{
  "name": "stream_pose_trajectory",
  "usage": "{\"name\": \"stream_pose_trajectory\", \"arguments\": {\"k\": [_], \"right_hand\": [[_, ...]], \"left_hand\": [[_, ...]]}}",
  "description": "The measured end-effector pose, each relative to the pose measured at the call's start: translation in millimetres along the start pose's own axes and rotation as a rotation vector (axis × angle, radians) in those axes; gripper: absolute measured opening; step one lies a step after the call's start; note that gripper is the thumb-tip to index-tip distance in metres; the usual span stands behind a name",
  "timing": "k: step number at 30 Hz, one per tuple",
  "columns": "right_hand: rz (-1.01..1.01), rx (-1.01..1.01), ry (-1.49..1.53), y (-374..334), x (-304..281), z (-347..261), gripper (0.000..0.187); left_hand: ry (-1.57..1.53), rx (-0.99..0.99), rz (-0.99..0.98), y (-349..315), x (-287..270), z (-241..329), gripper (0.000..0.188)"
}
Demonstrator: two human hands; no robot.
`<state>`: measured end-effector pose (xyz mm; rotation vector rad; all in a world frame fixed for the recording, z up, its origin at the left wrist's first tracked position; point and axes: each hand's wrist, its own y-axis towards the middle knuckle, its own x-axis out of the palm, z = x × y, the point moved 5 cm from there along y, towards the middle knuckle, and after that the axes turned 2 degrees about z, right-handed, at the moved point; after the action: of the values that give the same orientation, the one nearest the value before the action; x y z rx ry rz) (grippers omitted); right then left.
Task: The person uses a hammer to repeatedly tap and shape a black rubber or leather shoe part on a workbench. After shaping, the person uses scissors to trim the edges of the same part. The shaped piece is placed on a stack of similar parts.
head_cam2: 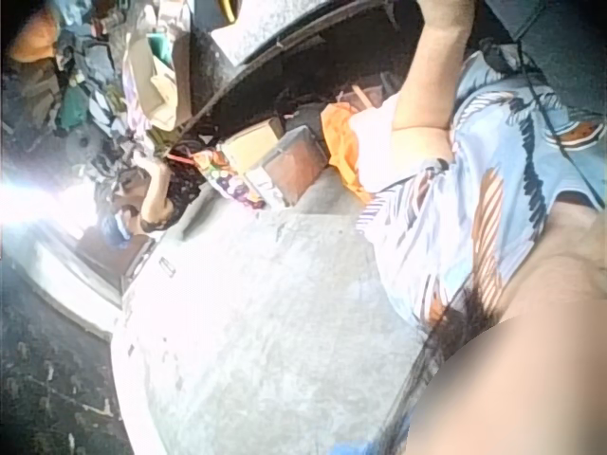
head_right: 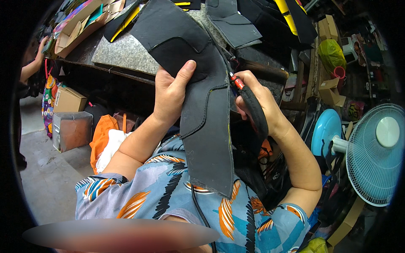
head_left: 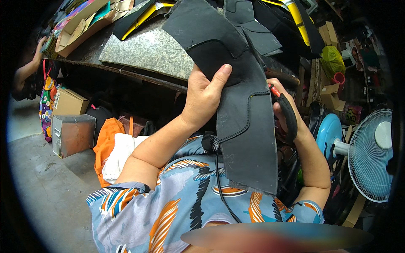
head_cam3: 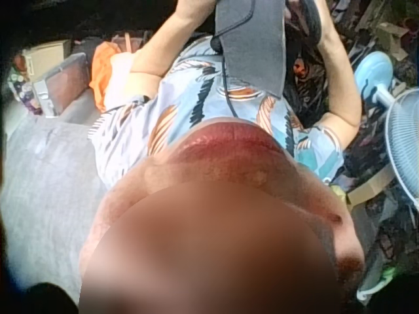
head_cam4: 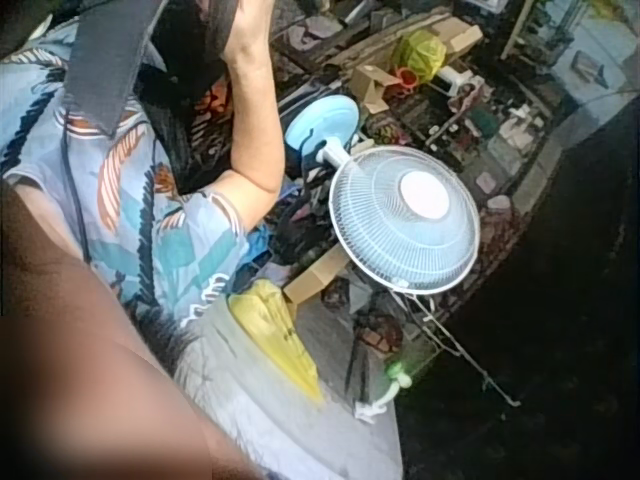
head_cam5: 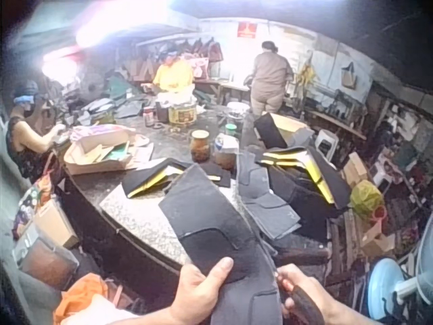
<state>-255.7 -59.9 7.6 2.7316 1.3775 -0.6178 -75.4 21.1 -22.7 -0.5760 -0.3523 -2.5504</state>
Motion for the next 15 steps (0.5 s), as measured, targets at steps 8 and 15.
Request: {"name": "stream_pose_trajectory", "arguments": {"k": [8,15], "right_hand": [[0.038,-0.069,-0.028,0.2,2.3,-3.5,0.051],[-0.008,0.034,0.023,-3.5,-2.0,-6.3,0.043]], "left_hand": [[0.027,0.037,-0.043,-1.8,2.8,3.1,0.026],[0.015,0.045,-0.021,1.2,-1.7,1.6,0.026]]}}
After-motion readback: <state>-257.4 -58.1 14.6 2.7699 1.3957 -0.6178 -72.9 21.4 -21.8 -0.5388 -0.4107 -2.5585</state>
